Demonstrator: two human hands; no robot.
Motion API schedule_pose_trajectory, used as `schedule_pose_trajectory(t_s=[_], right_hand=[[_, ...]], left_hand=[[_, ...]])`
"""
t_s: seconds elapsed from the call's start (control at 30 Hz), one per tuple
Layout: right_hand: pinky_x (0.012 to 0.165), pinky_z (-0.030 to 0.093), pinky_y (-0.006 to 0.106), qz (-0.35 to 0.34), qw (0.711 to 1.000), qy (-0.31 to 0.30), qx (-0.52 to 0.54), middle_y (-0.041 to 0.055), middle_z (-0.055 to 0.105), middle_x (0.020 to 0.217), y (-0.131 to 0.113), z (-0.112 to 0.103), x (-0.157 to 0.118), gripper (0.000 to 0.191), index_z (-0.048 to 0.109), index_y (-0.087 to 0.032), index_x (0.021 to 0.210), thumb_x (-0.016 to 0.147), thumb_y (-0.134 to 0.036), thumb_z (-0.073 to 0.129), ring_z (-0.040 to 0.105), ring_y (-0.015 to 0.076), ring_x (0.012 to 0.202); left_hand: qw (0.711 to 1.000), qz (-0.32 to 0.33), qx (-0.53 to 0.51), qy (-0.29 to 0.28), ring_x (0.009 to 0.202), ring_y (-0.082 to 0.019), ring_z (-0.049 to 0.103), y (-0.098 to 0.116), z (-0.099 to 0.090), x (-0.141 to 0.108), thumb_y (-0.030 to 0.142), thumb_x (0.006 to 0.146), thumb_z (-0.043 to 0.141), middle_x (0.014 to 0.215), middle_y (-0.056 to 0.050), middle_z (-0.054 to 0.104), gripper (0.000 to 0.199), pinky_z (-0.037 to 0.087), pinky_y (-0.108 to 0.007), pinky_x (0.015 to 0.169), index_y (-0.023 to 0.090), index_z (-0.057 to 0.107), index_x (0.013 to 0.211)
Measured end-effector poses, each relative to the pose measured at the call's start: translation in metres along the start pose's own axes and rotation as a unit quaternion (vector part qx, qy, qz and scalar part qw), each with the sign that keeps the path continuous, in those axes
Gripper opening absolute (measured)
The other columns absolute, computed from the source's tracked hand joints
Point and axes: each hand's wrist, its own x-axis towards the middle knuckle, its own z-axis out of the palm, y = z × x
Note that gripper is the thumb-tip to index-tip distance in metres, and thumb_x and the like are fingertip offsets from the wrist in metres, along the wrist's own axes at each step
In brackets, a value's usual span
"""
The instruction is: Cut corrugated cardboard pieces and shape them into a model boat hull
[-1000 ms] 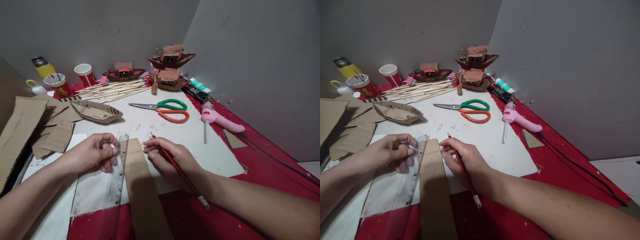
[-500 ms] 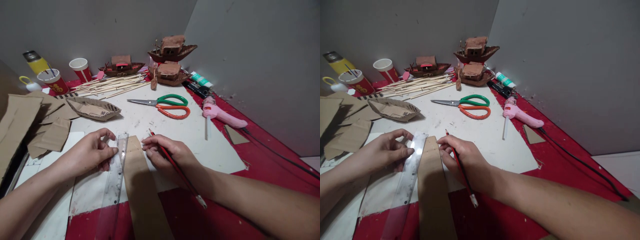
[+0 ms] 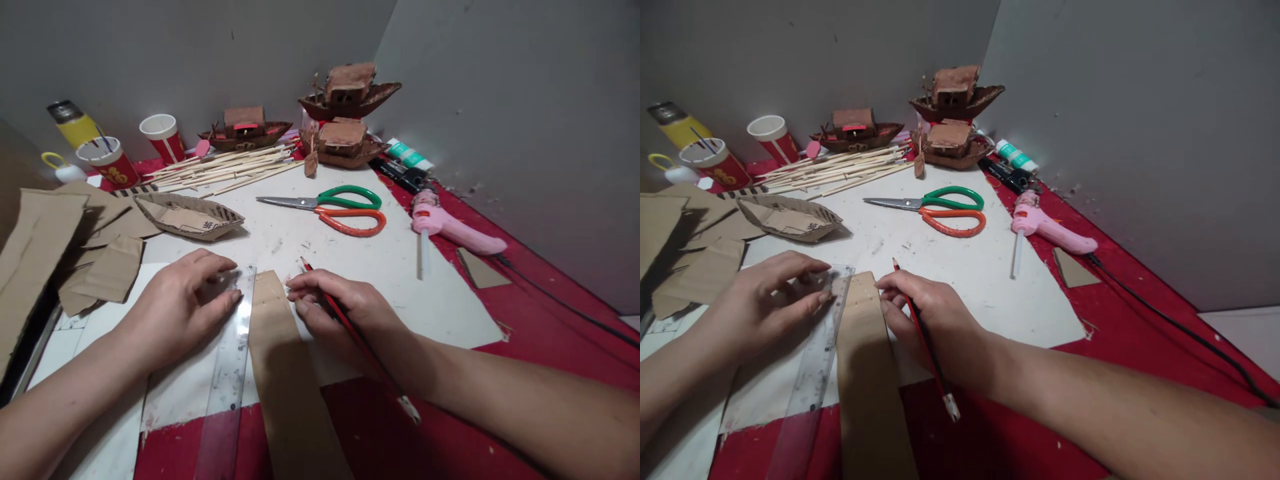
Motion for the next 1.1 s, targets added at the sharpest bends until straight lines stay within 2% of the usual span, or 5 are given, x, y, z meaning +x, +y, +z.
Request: schedule_pose_trajectory(t_s=[0.1,0.23,0.43,0.77,1.1], right_hand=[[0.063,0.049,0.021,-0.008,1.0,0.001,-0.005,-0.0025,0.069,0.077,0.001,0.0,0.0,0.015,0.064,-0.022,0.097,0.086,-0.015,0.055,0.063,0.0114,0.064],[0.067,0.05,0.022,-0.026,1.0,-0.001,-0.013,-0.0016,0.07,0.083,0.002,0.0,0.0,0.016,0.063,-0.022,0.097,0.086,-0.013,0.055,0.065,0.0124,0.07],[0.069,0.049,0.02,-0.036,0.999,-0.007,-0.031,-0.0013,0.069,0.084,-0.001,-0.001,-0.001,0.021,0.061,-0.019,0.101,0.083,-0.008,0.055,0.064,0.011,0.07],[0.065,0.048,0.021,-0.032,0.999,-0.001,-0.025,-0.002,0.067,0.079,-0.002,0.0,-0.001,0.018,0.062,-0.02,0.099,0.085,-0.011,0.054,0.062,0.0108,0.066],[0.068,0.051,0.023,-0.031,0.999,0.003,-0.014,-0.001,0.069,0.081,-0.001,-0.002,-0.004,0.014,0.063,-0.021,0.099,0.088,-0.016,0.056,0.065,0.0133,0.07]], left_hand=[[0.995,0.09,0.054,0.001,0.122,-0.03,0.054,-0.004,0.004,0.0,0.04,0.089,0.055,0.133,-0.016,0.058,0.043,0.044,-0.046,0.1,0.016,0.062,0.124],[0.99,0.119,0.064,-0.05,0.133,-0.03,0.044,-0.011,0.008,0.002,0.04,0.092,0.051,0.142,-0.016,0.053,0.051,0.038,-0.049,0.108,0.015,0.053,0.137],[0.987,0.131,0.069,-0.058,0.132,-0.03,0.043,-0.01,0.01,0.004,0.04,0.094,0.049,0.14,-0.015,0.055,0.051,0.039,-0.049,0.107,0.014,0.051,0.139],[0.987,0.131,0.08,-0.052,0.12,-0.031,0.05,-0.007,0.007,0.002,0.04,0.095,0.048,0.131,-0.017,0.056,0.05,0.044,-0.047,0.099,0.013,0.054,0.135],[0.983,0.143,0.082,-0.077,0.12,-0.031,0.048,-0.01,0.004,0.005,0.039,0.095,0.048,0.133,-0.016,0.053,0.048,0.043,-0.048,0.099,0.015,0.051,0.137]])
